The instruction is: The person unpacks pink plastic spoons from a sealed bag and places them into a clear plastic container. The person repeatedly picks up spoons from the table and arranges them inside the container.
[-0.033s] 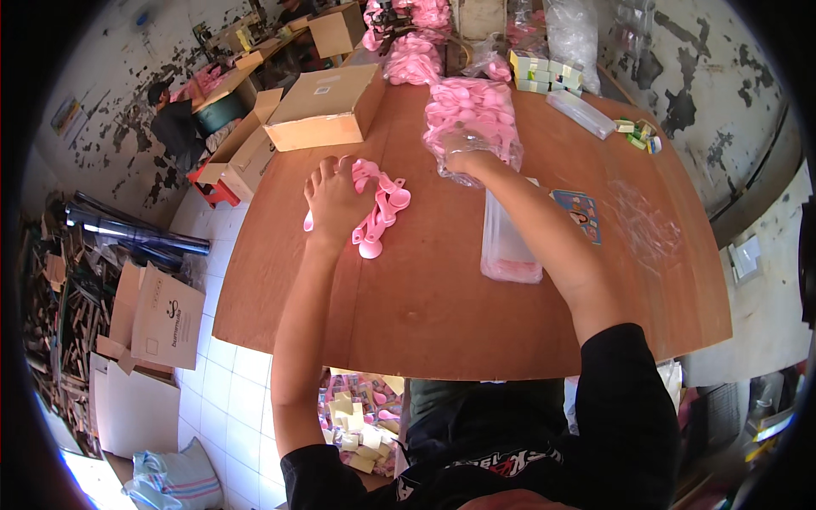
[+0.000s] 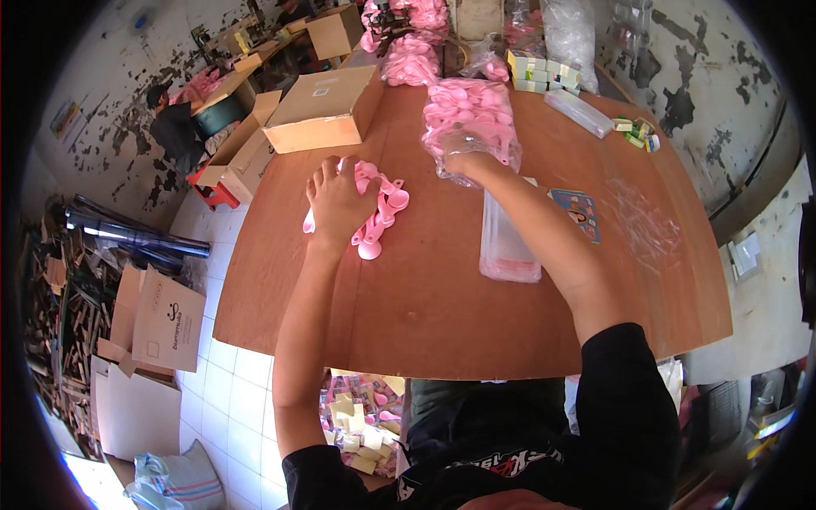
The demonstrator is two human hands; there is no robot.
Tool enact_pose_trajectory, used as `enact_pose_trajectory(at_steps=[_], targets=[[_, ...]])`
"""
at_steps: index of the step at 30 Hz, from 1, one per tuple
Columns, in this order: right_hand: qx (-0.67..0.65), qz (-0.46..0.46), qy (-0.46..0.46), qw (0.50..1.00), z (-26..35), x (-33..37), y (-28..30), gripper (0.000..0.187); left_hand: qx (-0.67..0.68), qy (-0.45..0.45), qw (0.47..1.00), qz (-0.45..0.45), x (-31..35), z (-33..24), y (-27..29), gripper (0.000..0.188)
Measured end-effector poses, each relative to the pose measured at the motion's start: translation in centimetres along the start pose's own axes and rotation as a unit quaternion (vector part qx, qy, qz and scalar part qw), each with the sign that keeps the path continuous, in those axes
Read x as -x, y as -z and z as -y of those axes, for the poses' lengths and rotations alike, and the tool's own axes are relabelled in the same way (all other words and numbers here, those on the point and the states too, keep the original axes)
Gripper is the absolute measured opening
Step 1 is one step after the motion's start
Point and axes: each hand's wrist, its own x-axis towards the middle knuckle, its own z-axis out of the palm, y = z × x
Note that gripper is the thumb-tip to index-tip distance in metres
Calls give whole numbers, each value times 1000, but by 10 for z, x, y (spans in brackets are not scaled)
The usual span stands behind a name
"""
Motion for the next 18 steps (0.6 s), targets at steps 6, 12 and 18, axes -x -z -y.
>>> enact_pose_trajectory(at_steps=[6, 12, 18], targets=[[-83, -16, 2, 996, -3, 15, 6, 49, 75, -46, 996, -21, -1, -34, 4, 47], [-104, -108, 28, 988, -16, 34, 0, 42, 99, -97, 989, -56, 0, -62, -5, 44], [-122, -208, 99, 966, -12, 67, 35, 27, 288, -132, 948, -9, 8, -82, -23, 38]])
